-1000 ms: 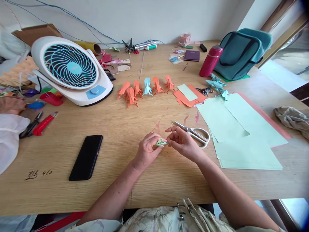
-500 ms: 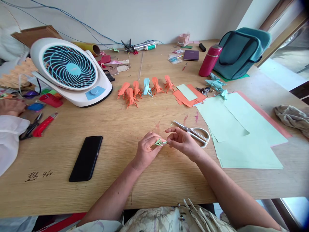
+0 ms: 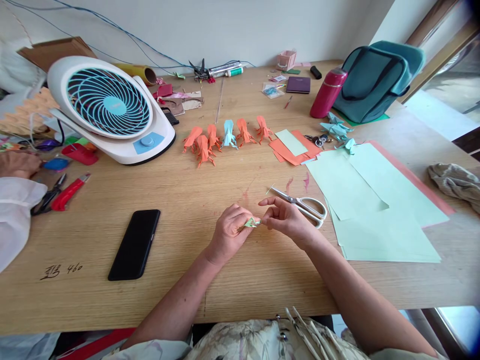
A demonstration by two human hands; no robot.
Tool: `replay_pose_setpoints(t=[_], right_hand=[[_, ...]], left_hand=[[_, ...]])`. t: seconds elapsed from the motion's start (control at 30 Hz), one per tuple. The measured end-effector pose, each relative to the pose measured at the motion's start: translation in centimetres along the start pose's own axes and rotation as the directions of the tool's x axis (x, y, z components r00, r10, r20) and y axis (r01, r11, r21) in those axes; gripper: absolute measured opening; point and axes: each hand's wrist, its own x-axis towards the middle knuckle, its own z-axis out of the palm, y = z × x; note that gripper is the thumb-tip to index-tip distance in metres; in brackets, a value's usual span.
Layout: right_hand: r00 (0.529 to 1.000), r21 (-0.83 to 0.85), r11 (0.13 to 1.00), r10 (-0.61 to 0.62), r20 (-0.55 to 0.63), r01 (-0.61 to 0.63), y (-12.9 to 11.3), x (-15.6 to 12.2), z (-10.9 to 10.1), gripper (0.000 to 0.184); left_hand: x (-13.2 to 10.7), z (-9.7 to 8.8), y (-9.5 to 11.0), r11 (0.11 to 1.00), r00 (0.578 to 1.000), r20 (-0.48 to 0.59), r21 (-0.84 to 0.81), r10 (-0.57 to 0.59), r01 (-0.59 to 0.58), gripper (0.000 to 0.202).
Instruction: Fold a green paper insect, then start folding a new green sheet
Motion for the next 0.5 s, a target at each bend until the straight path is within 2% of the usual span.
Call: replay_pose_setpoints(t=[0.1, 0.2, 0.27, 0.37, 0.5], right_hand=[[0.999, 0.017, 0.999, 0.032, 0.005, -0.032, -0.28, -0.03, -0.02, 0.044], [0.999, 0.049, 0.998, 0.026, 0.028, -0.028, -0.39, -0.09, -0.02, 0.043], [0.999, 0.03, 0.999, -0.023, 0.044, 0.022, -0.31, -0.18, 0.01, 0.038], [0.993, -0.087, 0.99, -0.104, 0.055, 0.109, -0.16, -0.37, 0.09, 0.032], [0.98, -0.287, 0.937, -0.196, 0.041, 0.2, -0.37, -0.72, 0.3, 0.032]], left_hand=[[0.05, 0.02, 0.1, 0.999, 1.0, -0.005, -0.029, -0.026, 0.026, 0.009], [0.24, 0.01, 0.39, 0.983, 0.992, -0.015, -0.139, -0.127, 0.124, 0.008], [0.35, 0.03, 0.59, 0.957, 0.979, -0.003, -0.212, -0.205, 0.2, 0.009], [0.43, 0.11, 0.75, 0.927, 0.962, 0.022, -0.264, -0.271, 0.267, 0.015], [0.41, 0.25, 0.71, 0.921, 0.957, 0.031, -0.267, -0.288, 0.285, 0.02]])
